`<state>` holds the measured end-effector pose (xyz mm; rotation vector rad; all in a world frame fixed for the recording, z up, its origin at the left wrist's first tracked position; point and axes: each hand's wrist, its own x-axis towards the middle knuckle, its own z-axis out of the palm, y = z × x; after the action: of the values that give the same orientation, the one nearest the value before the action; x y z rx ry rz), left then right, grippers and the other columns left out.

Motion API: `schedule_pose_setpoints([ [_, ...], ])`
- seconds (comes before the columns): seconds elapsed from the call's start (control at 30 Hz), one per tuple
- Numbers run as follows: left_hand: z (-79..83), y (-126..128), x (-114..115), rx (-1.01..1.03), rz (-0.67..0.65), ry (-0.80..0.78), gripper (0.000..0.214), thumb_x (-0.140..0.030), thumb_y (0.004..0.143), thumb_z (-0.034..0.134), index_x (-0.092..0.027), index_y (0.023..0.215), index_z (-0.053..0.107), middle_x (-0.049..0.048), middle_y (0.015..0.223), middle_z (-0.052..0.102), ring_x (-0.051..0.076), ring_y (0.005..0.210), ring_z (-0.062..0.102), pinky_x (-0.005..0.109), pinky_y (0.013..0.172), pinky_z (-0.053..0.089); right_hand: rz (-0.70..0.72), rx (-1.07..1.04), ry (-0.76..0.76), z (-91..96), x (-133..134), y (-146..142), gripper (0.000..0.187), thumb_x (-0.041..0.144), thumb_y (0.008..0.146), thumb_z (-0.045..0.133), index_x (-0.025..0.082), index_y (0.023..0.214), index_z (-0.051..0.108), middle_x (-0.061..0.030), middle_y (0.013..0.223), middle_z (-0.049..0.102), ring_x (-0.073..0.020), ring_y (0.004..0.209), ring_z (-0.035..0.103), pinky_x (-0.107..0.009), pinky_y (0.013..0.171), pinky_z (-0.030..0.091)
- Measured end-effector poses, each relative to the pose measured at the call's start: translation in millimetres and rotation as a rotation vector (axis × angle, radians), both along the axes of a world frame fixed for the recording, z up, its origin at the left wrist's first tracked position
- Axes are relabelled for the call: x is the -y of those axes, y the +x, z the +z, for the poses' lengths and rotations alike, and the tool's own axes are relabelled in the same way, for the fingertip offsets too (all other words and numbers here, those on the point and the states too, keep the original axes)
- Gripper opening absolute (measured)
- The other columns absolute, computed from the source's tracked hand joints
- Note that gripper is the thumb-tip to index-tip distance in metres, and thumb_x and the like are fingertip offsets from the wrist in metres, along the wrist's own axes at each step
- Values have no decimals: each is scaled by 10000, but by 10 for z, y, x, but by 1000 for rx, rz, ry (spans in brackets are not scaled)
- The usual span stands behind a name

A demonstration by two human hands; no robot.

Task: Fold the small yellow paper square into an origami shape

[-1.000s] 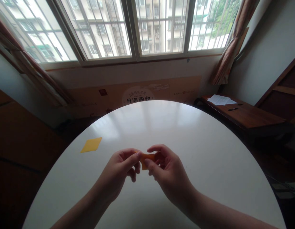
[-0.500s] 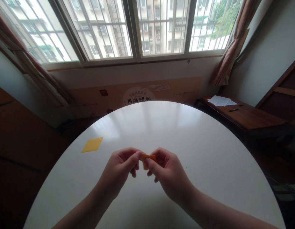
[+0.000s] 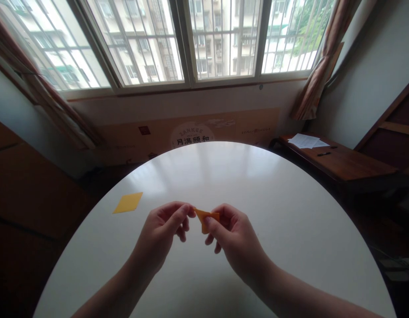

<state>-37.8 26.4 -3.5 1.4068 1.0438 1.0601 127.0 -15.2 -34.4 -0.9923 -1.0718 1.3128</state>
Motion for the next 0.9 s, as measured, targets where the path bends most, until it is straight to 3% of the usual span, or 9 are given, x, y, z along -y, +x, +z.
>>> schedule_pose_setpoints([
  [0.3,-24,6,19,-17,-55,-3,224,-338,810,705,-124,859,752,42,644,660,126,556,552,182,413,467,0,-6,-15,6,0,-11,270,414,847,746,180,801,619,26,689,612,-123,596,626,-196,466,460],
  [0.9,17,24,37,-72,-9,32,158,-291,797,653,-142,746,674,-6,606,600,98,506,513,178,413,455,23,20,-5,7,25,-13,268,389,863,729,180,777,584,29,659,647,-105,555,607,-197,478,451],
])
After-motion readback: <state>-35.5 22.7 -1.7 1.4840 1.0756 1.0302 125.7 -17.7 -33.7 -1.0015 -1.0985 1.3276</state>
